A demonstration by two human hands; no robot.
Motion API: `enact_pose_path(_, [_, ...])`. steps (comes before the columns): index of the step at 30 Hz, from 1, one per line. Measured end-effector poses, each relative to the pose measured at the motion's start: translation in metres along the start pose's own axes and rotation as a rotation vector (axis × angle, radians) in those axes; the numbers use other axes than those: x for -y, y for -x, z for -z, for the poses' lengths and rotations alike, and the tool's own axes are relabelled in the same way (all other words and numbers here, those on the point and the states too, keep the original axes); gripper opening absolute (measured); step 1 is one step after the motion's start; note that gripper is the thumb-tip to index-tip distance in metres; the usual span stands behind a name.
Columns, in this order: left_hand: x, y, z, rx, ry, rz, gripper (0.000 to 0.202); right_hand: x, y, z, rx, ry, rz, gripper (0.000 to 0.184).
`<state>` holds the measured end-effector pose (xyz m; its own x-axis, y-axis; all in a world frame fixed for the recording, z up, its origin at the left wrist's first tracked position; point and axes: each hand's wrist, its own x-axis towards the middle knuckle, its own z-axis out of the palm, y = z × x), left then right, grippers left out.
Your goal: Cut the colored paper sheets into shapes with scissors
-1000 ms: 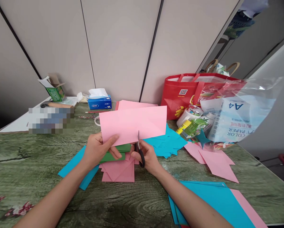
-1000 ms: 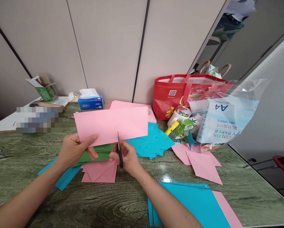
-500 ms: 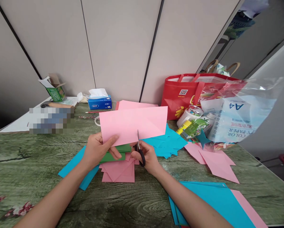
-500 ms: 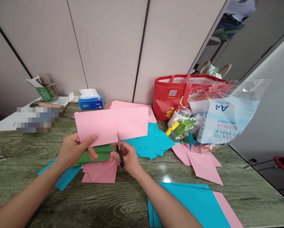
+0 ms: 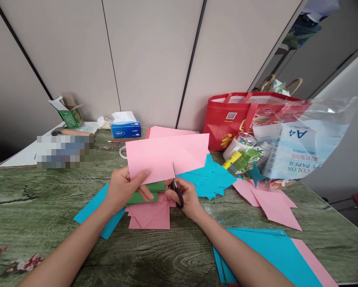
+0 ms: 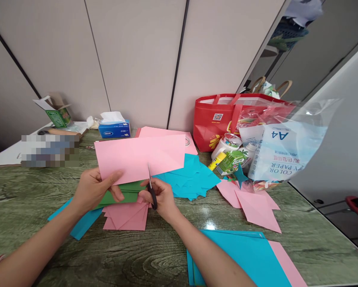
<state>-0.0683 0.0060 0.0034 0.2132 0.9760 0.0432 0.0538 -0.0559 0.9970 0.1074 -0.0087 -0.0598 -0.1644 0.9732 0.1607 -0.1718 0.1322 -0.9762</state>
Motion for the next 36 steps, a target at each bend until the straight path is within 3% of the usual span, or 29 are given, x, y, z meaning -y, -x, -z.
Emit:
enact_pose_path(13, [0.000,-0.001,-0.001,0.066,0.002,0.061,0.023,0.014,0.000,-0.004,-0.019,0.019,0.045,0.043])
enact_pose_path(36, [0.004,-0.002,0.000,0.117,0.114,0.061,0.022,0.011,0.001,-0.004,0.022,-0.040,0.075,0.031])
